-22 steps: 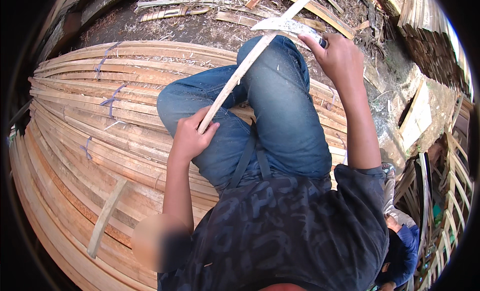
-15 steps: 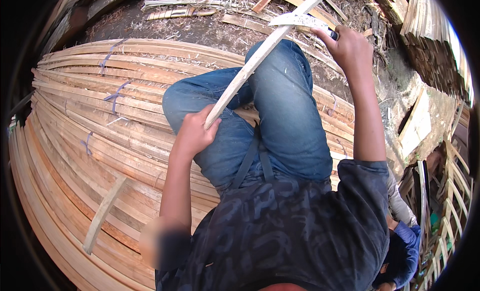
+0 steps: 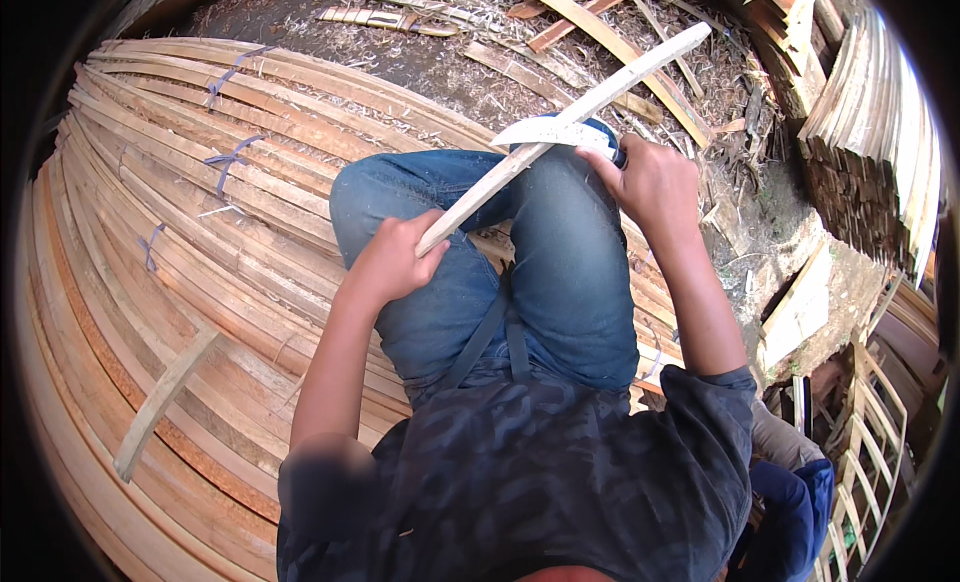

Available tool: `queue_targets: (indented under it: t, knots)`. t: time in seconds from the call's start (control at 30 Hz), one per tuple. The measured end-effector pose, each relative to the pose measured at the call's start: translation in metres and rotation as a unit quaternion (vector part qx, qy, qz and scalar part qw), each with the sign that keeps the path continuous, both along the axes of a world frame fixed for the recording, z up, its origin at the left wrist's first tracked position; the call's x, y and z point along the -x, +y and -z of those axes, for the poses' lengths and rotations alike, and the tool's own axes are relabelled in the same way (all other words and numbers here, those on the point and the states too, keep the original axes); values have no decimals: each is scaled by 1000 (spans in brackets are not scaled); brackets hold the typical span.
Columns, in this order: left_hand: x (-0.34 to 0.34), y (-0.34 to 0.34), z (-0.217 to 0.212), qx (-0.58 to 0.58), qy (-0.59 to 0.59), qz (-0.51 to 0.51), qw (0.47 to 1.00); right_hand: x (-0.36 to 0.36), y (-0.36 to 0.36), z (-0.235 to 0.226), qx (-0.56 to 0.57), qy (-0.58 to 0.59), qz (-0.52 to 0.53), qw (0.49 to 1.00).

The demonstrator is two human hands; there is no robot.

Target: The person sits cross-legged on the ground and uses a curved knife to shave thin strips from a long wooden plank. They hold the plank with their left hand and repeatedly draw the knife along its length to remove the outer layer, creating wood shavings.

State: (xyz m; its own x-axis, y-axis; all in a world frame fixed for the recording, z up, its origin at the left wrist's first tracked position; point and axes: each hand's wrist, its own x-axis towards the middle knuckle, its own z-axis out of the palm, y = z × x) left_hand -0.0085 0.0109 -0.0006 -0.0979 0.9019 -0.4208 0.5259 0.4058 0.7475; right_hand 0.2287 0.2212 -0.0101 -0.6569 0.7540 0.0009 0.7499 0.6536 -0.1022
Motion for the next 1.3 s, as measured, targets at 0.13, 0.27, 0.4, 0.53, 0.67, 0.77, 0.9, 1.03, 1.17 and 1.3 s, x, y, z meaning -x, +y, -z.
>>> queue_targets:
  t: [0.13,0.27,0.4,0.53,0.67,0.77,0.9,1.03,1.17,1.3]
  knots:
    - [-4,-4,-1,-20,-20,-17,999,-35,74,-1,-90,-26,88,992]
    - [0,1,-1,17,-28,-13,999,-28,68,-4,-71,-28,79,994]
    - [0,7,-7,42,-20,4,999,-13,20,-3,3,-19,4,1000]
    - [-1,-6,0,2,-13,-12,1000,-26,76,4,-51,11,58,997]
    - [-3,12,-1,14,-21,-1,1000,-30,83,17,-74,22,85,993]
    - [0,10,-5,31,-18,-7,999,-17,48,2,-35,16,32,999]
    - [-1,6,0,3,-18,1,1000,-10,32,-2,-22,8,-8,1000]
    - [-3,4,1,8,-17,-1,1000,-79,146,-1,9,53,383,922]
    - [-1,8,-1,14,-18,-11,1000,-112,135,9,12,6,354,935]
    - [-2,10,1,22,-33,-5,999,-69,64,14,63,32,226,971]
